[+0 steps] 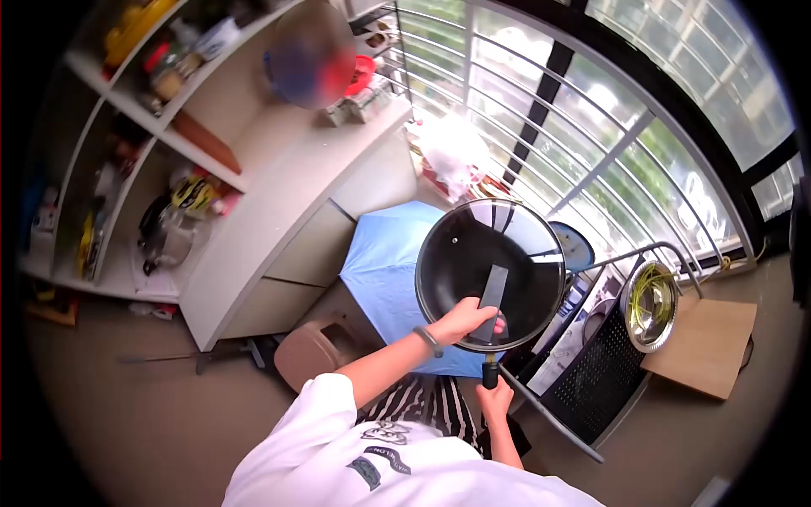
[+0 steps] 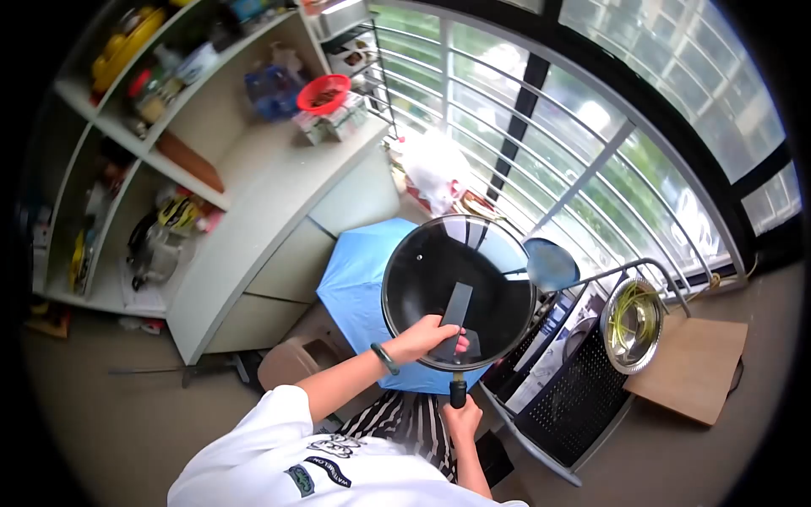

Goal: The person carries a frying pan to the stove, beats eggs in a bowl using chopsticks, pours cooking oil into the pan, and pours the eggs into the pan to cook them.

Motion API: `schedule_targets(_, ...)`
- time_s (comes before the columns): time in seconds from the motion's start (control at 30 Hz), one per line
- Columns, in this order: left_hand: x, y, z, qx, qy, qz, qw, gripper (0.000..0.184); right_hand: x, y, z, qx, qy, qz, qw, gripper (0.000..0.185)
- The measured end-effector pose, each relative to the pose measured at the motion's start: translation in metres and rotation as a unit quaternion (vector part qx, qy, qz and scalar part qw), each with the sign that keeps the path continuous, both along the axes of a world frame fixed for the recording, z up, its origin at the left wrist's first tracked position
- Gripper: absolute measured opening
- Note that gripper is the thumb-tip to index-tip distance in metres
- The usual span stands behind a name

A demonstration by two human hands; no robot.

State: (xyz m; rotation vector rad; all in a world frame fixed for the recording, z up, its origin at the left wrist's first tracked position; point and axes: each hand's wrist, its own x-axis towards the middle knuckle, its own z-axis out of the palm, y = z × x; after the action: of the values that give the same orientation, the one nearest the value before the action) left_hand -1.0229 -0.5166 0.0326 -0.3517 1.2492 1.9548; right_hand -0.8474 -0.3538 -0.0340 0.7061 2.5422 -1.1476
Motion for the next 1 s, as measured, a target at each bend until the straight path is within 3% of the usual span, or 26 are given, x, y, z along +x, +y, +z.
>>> schedule_targets(0.03,-0.001,-0.001,-0.003,0.06,-0.054,0.018,0.997,0.027,0.0,0.002,0.004,-0.007,-0.007,0.012,1.0,0.026)
schedule_targets(0.13,0.016,-0.017,0.021,0.119,-0.02,0.1,0.988,0.033,-0.003,-0.008,0.048,-0.069,-0.037,0.027,0.997,0.027)
schedule_targets(0.43,0.062,-0.062,0.088,0.225,0.026,0.148,0.963,0.042,0.001,-0.022,0.02,-0.026,-0.007,0.107,0.994,0.03)
schedule_targets(0.6,0.104,-0.097,0.141,0.128,0.071,0.212,0.966,0.046,-0.007,-0.015,0.013,-0.016,-0.01,0.08,0.997,0.03)
schedule_targets(0.67,0.119,-0.116,0.149,0.181,0.129,0.22,0.95,0.046,-0.005,-0.009,0.021,-0.01,-0.01,0.054,0.998,0.029)
schedule_targets(0.77,0.134,-0.145,0.154,0.146,0.221,0.271,0.925,0.041,0.003,0.0,0.047,-0.027,-0.011,0.007,1.0,0.029)
schedule_targets(1.0,0.126,-0.217,0.149,0.002,0.253,0.295,0.921,0.035,0.051,-0.004,0.082,0.025,0.119,-0.141,0.983,0.032)
